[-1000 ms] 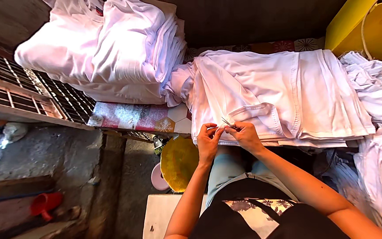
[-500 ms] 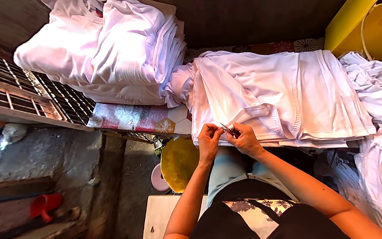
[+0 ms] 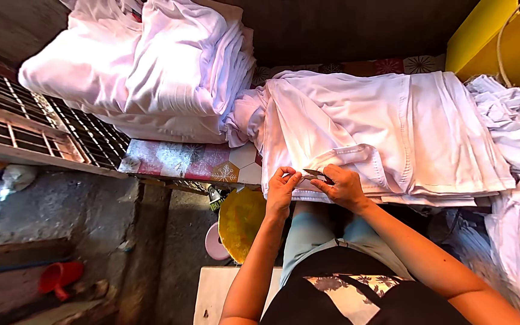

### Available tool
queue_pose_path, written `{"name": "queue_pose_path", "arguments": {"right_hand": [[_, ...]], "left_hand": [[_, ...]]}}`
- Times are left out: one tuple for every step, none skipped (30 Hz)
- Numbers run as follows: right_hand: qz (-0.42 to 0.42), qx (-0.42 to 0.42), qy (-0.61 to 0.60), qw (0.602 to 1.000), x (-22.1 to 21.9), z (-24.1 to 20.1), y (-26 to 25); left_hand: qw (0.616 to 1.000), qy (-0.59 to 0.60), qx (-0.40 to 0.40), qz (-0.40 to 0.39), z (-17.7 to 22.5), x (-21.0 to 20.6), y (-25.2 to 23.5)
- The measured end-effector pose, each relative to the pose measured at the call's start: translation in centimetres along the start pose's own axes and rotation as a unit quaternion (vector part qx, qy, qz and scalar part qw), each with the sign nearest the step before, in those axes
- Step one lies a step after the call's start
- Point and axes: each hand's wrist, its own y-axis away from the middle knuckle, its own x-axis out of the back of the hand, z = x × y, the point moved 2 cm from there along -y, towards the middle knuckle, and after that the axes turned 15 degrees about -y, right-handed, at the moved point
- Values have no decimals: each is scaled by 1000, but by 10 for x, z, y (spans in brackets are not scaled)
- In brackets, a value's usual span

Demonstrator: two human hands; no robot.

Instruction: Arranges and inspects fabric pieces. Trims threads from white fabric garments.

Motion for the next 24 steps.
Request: {"name": "queue_pose_path", "arguments": {"right_hand": [[4, 10, 0, 1000, 0, 0, -1], [5, 21, 3, 1000, 1, 1, -1], [4, 30, 5, 1000, 2, 1, -1], [4, 37, 6, 999, 2, 2, -1], [4, 40, 6, 999, 3, 2, -1], [6, 43, 5, 999, 3, 2, 0], [8, 46, 3, 999, 3, 2, 0], [11, 50, 4, 999, 2, 1, 1], [14, 56, 8, 998, 2, 0, 1], [16, 61, 12, 998, 2, 0, 1], [20, 64, 15, 998, 2, -1, 1], [24, 61, 17, 998, 3, 0, 0], [26, 45, 19, 998, 7, 2, -2], [20, 8, 21, 1000, 12, 7, -6], [6, -45, 24, 999, 20, 13, -11], [-14, -108, 27, 994, 28, 22, -18], [-39, -172, 30, 984, 34, 31, -24], [-64, -229, 27, 971, 39, 39, -29], [-82, -264, 21, 961, 40, 44, -32], [-91, -275, 16, 957, 40, 47, -33], [-93, -276, 13, 957, 40, 48, -34], [-91, -272, 10, 958, 40, 49, -33], [-88, -266, 12, 960, 39, 51, -30], [-88, -261, 13, 961, 39, 52, -29]], "left_hand": [[1000, -3, -2, 0, 1, 1, 0], [1000, -5, -5, -2, 1, 1, 1], [1000, -8, -8, -3, 2, 2, 1], [1000, -11, -11, -5, 2, 2, 1], [1000, -13, -12, -6, 2, 2, 1], [1000, -15, -13, -6, 2, 2, 1], [1000, -17, -13, -6, 2, 2, 1], [1000, -18, -14, -5, 2, 2, 1], [1000, -20, -15, -5, 1, 2, 1], [1000, -21, -15, -4, 1, 3, 1], [1000, -20, -15, -5, 0, 3, 1], [1000, -17, -14, -6, -1, 4, 1], [1000, -17, -12, -7, -2, 5, 0], [999, -28, -12, -9, -1, 7, -1], [998, -63, -16, -12, -2, 11, -2], [991, -129, -23, -10, -3, 15, -6], [973, -228, -34, -3, -5, 19, -11], [939, -341, -44, 3, -9, 22, -16], [899, -435, -54, 12, -12, 22, -19], [869, -486, -86, 33, -14, 19, -20], [852, -500, -140, 59, -15, 14, -21], [841, -494, -203, 79, -17, 9, -23], [833, -483, -256, 85, -18, 3, -26], [824, -478, -294, 77, -18, -3, -30]]}}
